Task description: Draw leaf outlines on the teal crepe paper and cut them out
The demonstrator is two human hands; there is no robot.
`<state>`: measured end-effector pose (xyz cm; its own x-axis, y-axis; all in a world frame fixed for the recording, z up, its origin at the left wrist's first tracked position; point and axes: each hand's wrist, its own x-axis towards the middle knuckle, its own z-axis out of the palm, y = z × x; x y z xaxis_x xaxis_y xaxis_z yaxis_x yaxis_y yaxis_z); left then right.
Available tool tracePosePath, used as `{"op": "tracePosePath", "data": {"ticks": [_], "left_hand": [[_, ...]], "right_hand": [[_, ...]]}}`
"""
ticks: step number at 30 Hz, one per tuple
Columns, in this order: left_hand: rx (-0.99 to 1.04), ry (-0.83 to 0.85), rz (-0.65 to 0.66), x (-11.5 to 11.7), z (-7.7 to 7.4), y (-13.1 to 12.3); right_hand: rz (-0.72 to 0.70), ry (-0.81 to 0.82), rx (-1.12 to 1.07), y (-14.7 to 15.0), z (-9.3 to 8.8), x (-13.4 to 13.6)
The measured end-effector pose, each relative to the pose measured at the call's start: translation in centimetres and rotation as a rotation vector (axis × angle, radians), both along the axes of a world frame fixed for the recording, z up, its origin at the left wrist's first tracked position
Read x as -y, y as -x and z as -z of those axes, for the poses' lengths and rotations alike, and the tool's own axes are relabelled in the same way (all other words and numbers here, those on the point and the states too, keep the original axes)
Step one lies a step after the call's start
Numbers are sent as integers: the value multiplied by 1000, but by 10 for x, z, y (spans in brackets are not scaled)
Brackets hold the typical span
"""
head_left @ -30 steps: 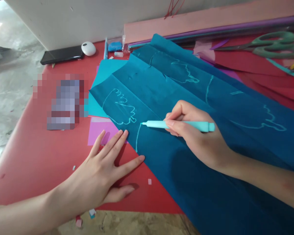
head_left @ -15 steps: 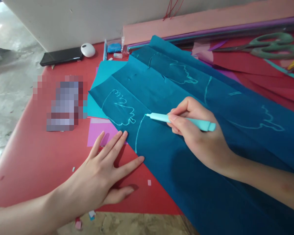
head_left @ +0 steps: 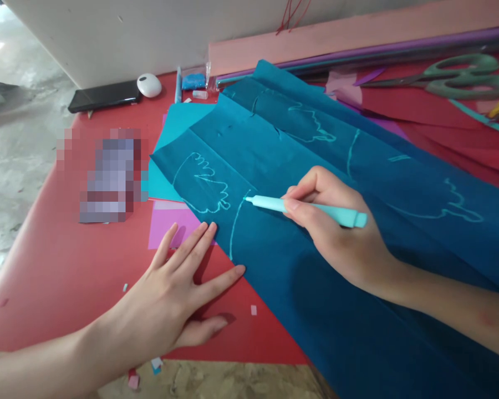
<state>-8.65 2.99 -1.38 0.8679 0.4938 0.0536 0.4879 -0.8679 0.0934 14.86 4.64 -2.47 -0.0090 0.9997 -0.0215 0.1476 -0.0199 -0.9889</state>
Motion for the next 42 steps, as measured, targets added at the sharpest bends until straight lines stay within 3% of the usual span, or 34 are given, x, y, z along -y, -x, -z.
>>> {"op": "tracePosePath", "data": {"ticks": [34, 42], "left_hand": [[-27, -4, 14, 0, -1, -1], [-3, 5, -16, 3, 0, -1]], "right_hand": [[96, -39, 69, -2, 2, 3], [110, -141, 11, -3, 8, -1]]}}
